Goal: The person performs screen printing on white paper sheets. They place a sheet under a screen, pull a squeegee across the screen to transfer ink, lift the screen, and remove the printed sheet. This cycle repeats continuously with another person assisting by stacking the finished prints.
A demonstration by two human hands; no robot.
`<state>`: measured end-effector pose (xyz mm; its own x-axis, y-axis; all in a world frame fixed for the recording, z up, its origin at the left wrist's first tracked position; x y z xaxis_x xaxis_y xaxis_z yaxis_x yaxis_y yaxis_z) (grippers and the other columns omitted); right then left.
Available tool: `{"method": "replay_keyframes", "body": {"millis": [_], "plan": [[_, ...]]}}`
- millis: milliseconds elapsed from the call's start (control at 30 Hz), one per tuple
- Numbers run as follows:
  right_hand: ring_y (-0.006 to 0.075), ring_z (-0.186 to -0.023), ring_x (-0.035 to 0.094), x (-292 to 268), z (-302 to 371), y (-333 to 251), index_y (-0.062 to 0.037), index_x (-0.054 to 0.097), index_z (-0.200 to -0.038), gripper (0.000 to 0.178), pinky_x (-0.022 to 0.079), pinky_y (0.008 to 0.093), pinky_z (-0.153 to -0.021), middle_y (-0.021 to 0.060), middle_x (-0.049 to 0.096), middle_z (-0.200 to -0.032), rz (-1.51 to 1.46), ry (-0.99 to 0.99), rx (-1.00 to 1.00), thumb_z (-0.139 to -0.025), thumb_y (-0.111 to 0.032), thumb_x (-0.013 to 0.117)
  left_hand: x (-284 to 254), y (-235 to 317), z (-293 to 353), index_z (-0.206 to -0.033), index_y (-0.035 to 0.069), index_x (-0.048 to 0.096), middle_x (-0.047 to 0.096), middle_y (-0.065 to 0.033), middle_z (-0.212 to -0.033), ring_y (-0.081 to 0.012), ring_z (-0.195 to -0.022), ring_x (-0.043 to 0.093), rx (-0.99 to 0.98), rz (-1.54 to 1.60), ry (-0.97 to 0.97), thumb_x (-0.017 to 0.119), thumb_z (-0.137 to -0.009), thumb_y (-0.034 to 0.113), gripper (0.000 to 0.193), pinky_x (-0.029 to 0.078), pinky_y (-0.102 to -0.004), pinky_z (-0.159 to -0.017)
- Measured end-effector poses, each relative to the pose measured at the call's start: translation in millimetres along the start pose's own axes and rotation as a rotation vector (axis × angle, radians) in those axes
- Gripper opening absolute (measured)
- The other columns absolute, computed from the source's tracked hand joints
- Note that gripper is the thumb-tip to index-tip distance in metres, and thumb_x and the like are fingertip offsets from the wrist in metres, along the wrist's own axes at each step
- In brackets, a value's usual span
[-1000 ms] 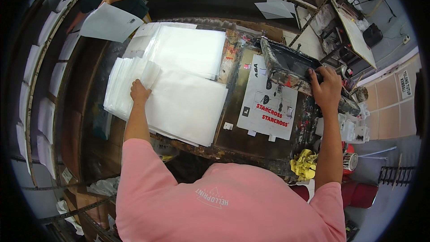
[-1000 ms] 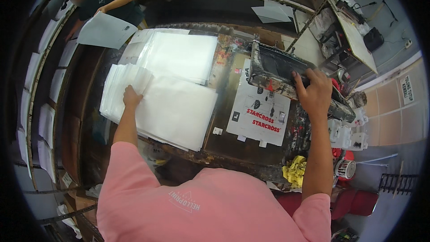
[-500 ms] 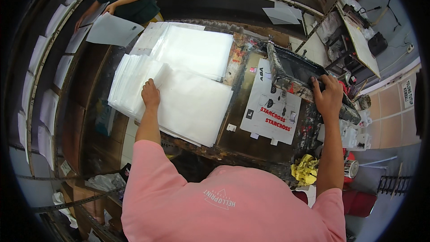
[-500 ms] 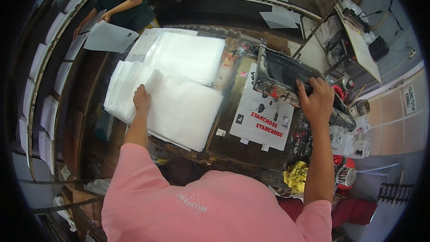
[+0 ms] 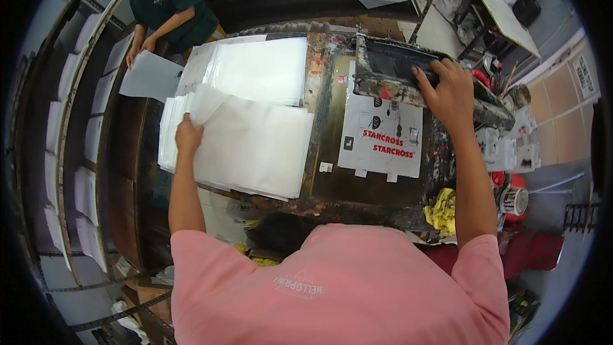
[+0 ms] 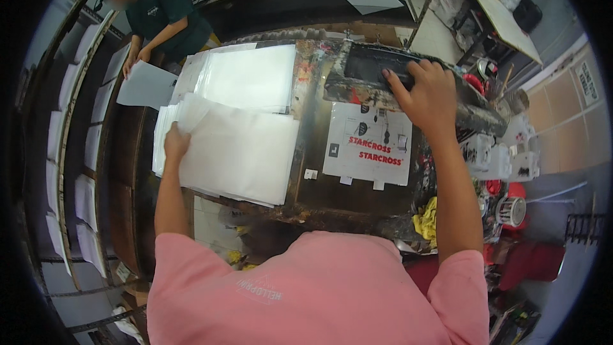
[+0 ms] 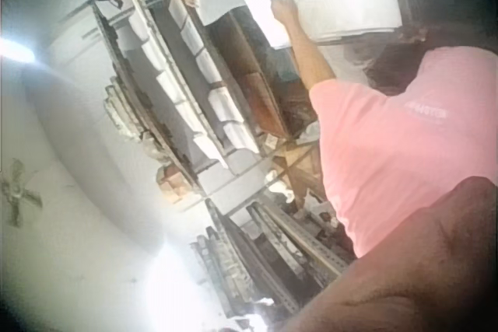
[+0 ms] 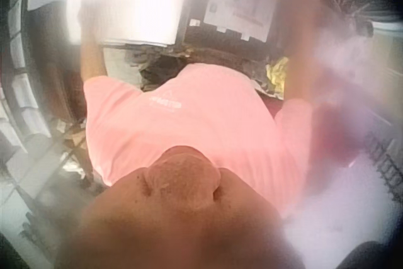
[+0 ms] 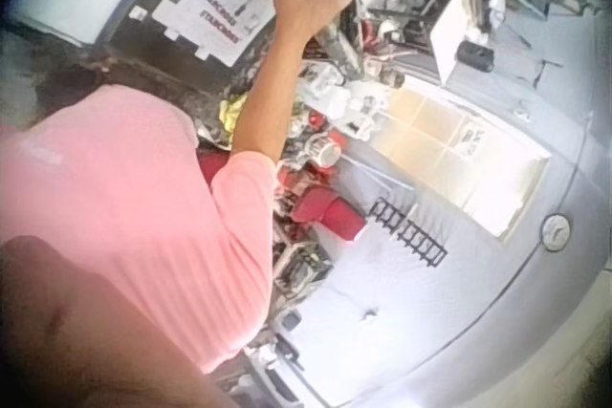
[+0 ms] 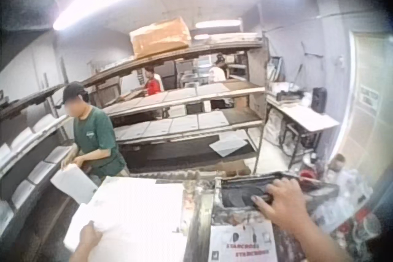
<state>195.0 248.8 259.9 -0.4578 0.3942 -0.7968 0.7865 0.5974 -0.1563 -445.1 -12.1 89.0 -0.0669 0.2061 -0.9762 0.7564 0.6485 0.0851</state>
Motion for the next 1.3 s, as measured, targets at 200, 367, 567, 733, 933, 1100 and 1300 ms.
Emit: {"method": "replay_keyframes", "body": {"millis": [200,367,567,733,933,1100,1300], "plan": [[0.0323,-0.086,0.065,0,3,3,-0.0018,0.076,-0.087,0.055,0.043,0.0443,-0.080,0.0126,0.069,-0.085,0.000,0.011,0.014,-0.096,-0.056,0.071,-177,0,-24,-0.133,-0.003,0.065,0.079,-0.0163,-0.112,-0.0255,-0.094,0.076,0.124,0.445,-0.058,0.077,-0.085,0.008,0.051,0.059,-0.0379,-0.087],[0.0313,-0.088,0.067,1,3,10,-0.0031,0.080,-0.093,0.058,0.044,0.0450,-0.081,0.0116,0.071,-0.088,-0.004,0.034,0.017,-0.097,-0.060,0.069,-275,51,-18,-0.142,-0.006,0.058,0.074,-0.0166,-0.121,-0.0213,-0.099,0.073,0.166,0.774,-0.099,0.070,-0.087,0.005,0.058,0.059,-0.0350,-0.090],[0.0305,-0.095,0.071,-1,-8,15,-0.0057,0.083,-0.099,0.066,0.048,0.0472,-0.088,0.0120,0.077,-0.095,-0.008,0.060,0.025,-0.097,-0.069,0.062,-241,117,-26,-0.144,-0.008,0.056,0.073,-0.0180,-0.120,-0.0228,-0.100,0.073,0.231,0.563,-0.055,0.072,-0.084,0.009,0.064,0.058,-0.0356,-0.091],[0.0307,-0.092,0.070,-2,-14,18,-0.0049,0.082,-0.096,0.064,0.047,0.0463,-0.086,0.0120,0.074,-0.088,-0.015,0.065,0.019,-0.097,-0.066,0.065,-202,217,0,-0.138,-0.008,0.059,0.073,-0.0172,-0.117,-0.0218,-0.096,0.073,0.245,0.860,-0.228,0.070,-0.081,0.006,0.060,0.058,-0.0344,-0.091],[0.0302,-0.086,0.069,-7,-21,22,-0.0054,0.081,-0.096,0.061,0.046,0.0444,-0.084,0.0126,0.071,-0.081,-0.020,0.109,0.004,-0.097,-0.065,0.068,-146,254,-7,-0.138,-0.002,0.060,0.073,-0.0138,-0.111,-0.0234,-0.089,0.073,0.064,1.079,-0.500,0.072,-0.079,0.008,0.061,0.062,-0.0360,-0.084],[0.0304,-0.085,0.068,-11,-27,26,-0.0072,0.081,-0.093,0.058,0.045,0.0449,-0.084,0.0125,0.072,-0.082,-0.016,0.142,0.009,-0.096,-0.064,0.069,32,290,11,-0.143,-0.003,0.053,0.070,-0.0136,-0.114,-0.0239,-0.095,0.073,-0.018,1.298,-0.761,0.077,-0.081,0.006,0.067,0.065,-0.0377,-0.083],[0.0294,-0.100,0.071,-3,-39,16,-0.0045,0.083,-0.101,0.067,0.046,0.0449,-0.091,0.0124,0.077,-0.094,-0.023,0.046,0.038,-0.094,-0.068,0.065,267,263,40,-0.149,-0.008,0.051,0.067,-0.0218,-0.136,-0.0330,-0.117,0.068,-0.038,0.880,-0.654,0.076,-0.077,0.005,0.078,0.055,-0.0421,-0.104]]}}
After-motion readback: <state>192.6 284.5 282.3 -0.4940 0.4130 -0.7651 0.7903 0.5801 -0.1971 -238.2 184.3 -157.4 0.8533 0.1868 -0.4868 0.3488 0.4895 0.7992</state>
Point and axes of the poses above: each hand's wrist, its own z-axis away from the middle knuckle, its own x-axis out of the palm, y = z × x, the point moved 10 cm from there along -z, towards the middle knuckle
